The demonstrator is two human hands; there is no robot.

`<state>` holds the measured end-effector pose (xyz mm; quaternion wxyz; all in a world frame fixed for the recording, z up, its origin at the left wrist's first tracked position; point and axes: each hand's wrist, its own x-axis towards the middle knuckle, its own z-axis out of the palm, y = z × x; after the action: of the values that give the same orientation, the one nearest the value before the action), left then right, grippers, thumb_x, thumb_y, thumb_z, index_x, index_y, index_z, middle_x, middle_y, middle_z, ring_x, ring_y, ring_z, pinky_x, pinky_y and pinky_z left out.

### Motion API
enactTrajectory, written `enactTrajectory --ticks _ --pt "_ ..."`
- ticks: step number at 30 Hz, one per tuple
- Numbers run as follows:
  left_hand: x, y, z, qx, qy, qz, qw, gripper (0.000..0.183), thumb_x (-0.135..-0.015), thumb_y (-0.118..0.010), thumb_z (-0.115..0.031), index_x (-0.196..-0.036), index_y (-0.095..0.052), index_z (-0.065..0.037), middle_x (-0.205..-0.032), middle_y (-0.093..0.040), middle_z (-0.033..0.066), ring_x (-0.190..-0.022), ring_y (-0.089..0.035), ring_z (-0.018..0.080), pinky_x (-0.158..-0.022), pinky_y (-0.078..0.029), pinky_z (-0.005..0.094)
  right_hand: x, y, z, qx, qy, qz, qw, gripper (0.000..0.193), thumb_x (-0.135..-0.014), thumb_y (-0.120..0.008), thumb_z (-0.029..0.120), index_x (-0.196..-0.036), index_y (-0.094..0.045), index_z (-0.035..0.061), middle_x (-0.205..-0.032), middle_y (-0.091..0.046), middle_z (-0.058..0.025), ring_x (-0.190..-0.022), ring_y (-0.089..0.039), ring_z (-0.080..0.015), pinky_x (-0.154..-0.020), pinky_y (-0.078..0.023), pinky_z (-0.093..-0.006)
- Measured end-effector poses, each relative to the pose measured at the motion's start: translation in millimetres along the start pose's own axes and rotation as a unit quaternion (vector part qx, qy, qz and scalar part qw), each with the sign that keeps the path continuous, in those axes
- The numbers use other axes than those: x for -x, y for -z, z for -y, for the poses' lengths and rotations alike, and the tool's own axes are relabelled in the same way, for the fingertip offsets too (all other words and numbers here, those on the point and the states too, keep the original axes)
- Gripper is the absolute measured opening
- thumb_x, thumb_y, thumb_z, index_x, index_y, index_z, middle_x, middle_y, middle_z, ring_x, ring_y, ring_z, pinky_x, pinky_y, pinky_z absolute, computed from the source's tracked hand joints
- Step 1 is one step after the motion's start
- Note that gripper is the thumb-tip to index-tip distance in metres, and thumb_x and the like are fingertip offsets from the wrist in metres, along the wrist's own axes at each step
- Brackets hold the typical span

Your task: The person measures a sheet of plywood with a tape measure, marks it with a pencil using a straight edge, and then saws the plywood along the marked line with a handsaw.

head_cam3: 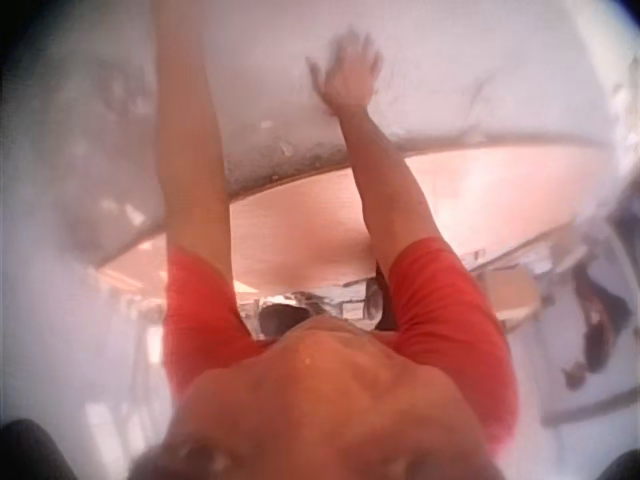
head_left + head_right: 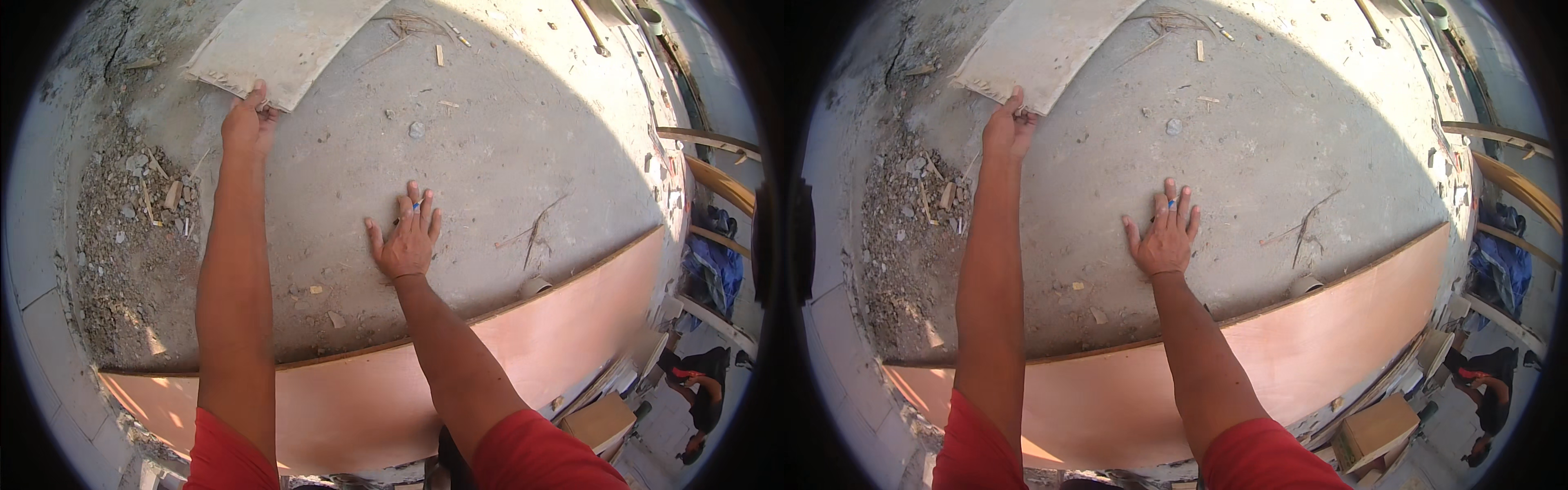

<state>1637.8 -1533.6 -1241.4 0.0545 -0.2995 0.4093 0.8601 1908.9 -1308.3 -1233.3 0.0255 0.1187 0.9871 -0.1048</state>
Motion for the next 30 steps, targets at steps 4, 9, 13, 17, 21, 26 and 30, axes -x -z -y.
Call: enactTrajectory --ticks 4,9,13,17,21,26,30 --pt "253 72 23 0.085 -0.021 0.015 0.996 0.055 -0.101 -0.066 -0.009 -0.150 -0.041 -0.013 -0.148 -0.050 0.0091 -0.134 -0.053 0.0291 -0.106 -0.050 0.0540 36 -4 -11 0.026 -0.031 -0.014 0.999 0.073 -0.099 -0.054 0.057 -0.149 -0.041 0.0049 -0.171 -0.026 -0.0109 -0.159 -0.015 -0.0392 -0.126 -0.011 -0.0578" --pt "565 262 21 0.081 -0.037 -0.263 0.961 0.058 -0.098 -0.071 -0.010 -0.149 -0.044 -0.014 -0.143 -0.056 0.0059 -0.131 -0.055 0.0246 -0.106 -0.052 0.0479 86 -18 13 0.028 -0.020 -0.060 0.998 0.074 -0.100 -0.050 0.061 -0.150 -0.043 0.0065 -0.169 -0.028 -0.0074 -0.159 -0.016 -0.0341 -0.128 -0.012 -0.0551" --pt "768 431 109 0.075 -0.086 -0.338 0.934 0.071 -0.096 -0.075 -0.017 -0.157 -0.038 -0.013 -0.147 -0.052 0.0125 -0.137 -0.051 0.0286 -0.109 -0.049 0.0466 148 -31 22 0.039 0.018 -0.128 0.991 0.074 -0.102 -0.045 0.062 -0.150 -0.044 0.0051 -0.167 -0.033 -0.0088 -0.158 -0.020 -0.0344 -0.127 -0.014 -0.0552" --pt "846 498 222 -0.528 -0.097 -0.285 0.794 0.067 -0.081 -0.087 -0.029 -0.129 -0.057 0.006 -0.138 -0.052 0.0220 -0.129 -0.048 0.0378 -0.107 -0.044 0.0512 204 -34 -23 0.101 0.019 -0.107 0.989 0.088 -0.101 -0.046 0.065 -0.159 -0.033 0.0011 -0.171 -0.028 -0.0062 -0.160 -0.016 -0.0360 -0.127 -0.017 -0.0564" --pt "868 549 271 -0.549 -0.209 -0.364 0.723 0.066 -0.066 -0.093 -0.045 -0.109 -0.069 -0.001 -0.132 -0.050 0.0206 -0.127 -0.042 0.0415 -0.104 -0.034 0.0603 299 17 -30 0.118 0.007 0.035 0.992 0.099 -0.096 -0.055 0.067 -0.161 -0.027 -0.0014 -0.169 -0.030 -0.0156 -0.158 -0.020 -0.0394 -0.124 -0.027 -0.0545" --pt "919 545 238 -0.599 -0.182 -0.358 0.693 0.058 -0.073 -0.089 -0.037 -0.104 -0.065 0.007 -0.133 -0.047 0.0179 -0.123 -0.041 0.0402 -0.106 -0.034 0.0547 480 93 -52 -0.118 0.116 -0.087 0.982 0.091 -0.097 -0.065 0.054 -0.157 -0.031 -0.0046 -0.159 -0.040 -0.0268 -0.149 -0.034 -0.0468 -0.121 -0.031 -0.0544" --pt "966 512 228 -0.576 -0.143 -0.353 0.723 0.048 -0.079 -0.088 -0.035 -0.103 -0.068 0.001 -0.131 -0.053 0.0129 -0.124 -0.047 0.0344 -0.105 -0.036 0.0530 625 146 -129 0.020 0.185 -0.075 0.980 0.082 -0.099 -0.063 0.050 -0.155 -0.033 -0.0007 -0.168 -0.030 -0.0175 -0.156 -0.022 -0.0422 -0.124 -0.021 -0.0603"
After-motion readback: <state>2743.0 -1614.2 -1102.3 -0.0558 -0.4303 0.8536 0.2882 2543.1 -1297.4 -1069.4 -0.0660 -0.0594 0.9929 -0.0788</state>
